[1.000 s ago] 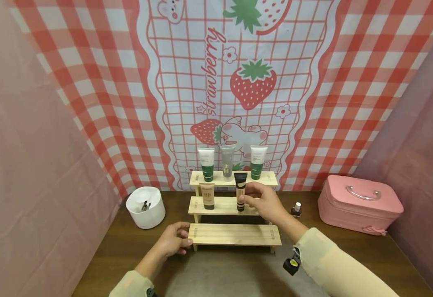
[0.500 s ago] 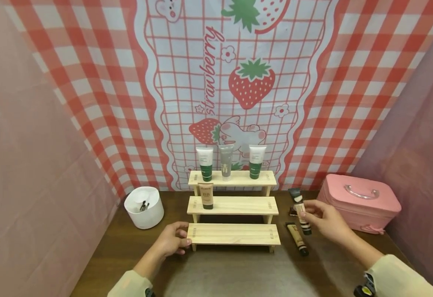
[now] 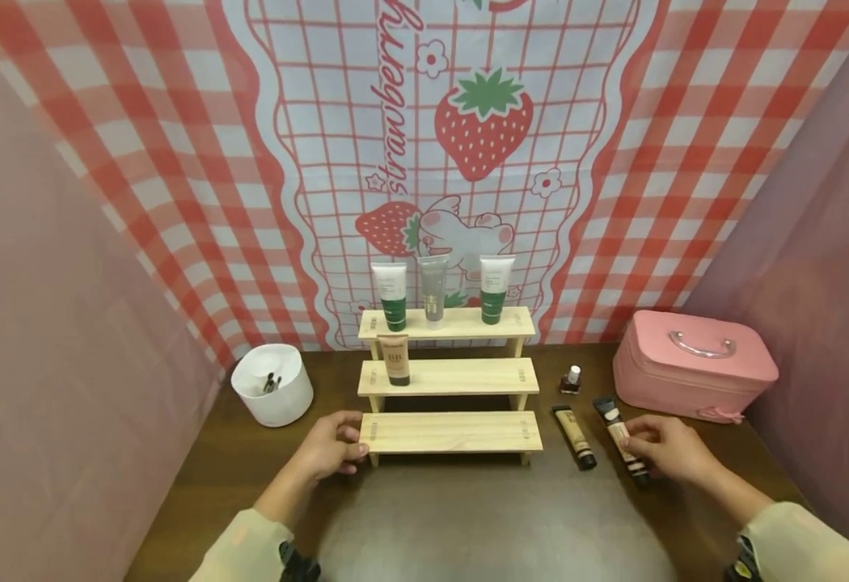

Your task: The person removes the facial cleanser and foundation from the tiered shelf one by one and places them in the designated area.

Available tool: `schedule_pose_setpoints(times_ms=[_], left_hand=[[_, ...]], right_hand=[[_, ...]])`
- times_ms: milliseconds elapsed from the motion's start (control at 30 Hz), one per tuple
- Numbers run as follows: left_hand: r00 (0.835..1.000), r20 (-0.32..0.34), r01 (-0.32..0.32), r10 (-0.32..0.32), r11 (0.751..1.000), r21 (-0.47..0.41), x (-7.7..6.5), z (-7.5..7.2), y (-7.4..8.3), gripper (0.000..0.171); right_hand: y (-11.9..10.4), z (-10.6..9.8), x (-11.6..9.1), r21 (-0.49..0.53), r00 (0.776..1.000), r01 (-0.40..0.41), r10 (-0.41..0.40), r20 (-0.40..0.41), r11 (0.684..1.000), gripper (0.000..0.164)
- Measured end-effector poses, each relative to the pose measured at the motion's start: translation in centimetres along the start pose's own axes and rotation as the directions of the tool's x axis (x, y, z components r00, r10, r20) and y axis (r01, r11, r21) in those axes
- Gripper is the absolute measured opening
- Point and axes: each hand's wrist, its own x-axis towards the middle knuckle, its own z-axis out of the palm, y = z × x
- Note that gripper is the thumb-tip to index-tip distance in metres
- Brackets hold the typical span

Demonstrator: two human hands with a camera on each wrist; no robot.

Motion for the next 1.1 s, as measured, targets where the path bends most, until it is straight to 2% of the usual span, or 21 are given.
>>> schedule_pose_setpoints(times_ms=[233, 633, 700, 800, 933, 1100], left_hand=[[1.000, 0.001, 0.026, -0.026, 1.000, -0.003, 0.3, -0.2, 0.3, 0.059], [1.000, 0.011, 0.026, -0.026, 1.000, 0.011, 0.3, -0.1, 0.5, 0.058], [1.000, 0.017, 0.026, -0.026, 1.000, 0.011, 0.2, -0.2, 0.6, 0.058], [0.999, 0.026, 0.023, -0.023, 1.000, 0.016, 0.2, -0.2, 0.7, 0.059], [0.999, 0.031, 0.008, -0.009, 1.000, 0.021, 0.2, -0.1, 0.8, 0.060], [1.000, 0.027, -0.002, 0.001, 1.000, 0.021, 0.2, 0.0, 0.7, 0.060]], right_hand=[[-0.1, 0.0, 0.9, -0.050, 0.999, -0.017, 0.018, 0.026, 0.999, 0.038], [0.3, 0.3, 1.0, -0.108, 1.000, -0.029, 0.029, -0.007, 0.994, 0.035], [0.1, 0.2, 0.9, -0.142, 1.000, -0.017, 0.016, -0.014, 0.990, 0.036], [-0.4, -0.4, 1.2, -0.226, 0.998, 0.045, -0.054, -0.033, 0.973, 0.035], [-3.0, -1.7, 2.3, -0.299, 0.984, 0.141, -0.166, -0.062, 0.944, 0.034], [-9.0, -1.8, 3.8, -0.217, 0.969, 0.226, -0.242, -0.053, 0.950, 0.032]])
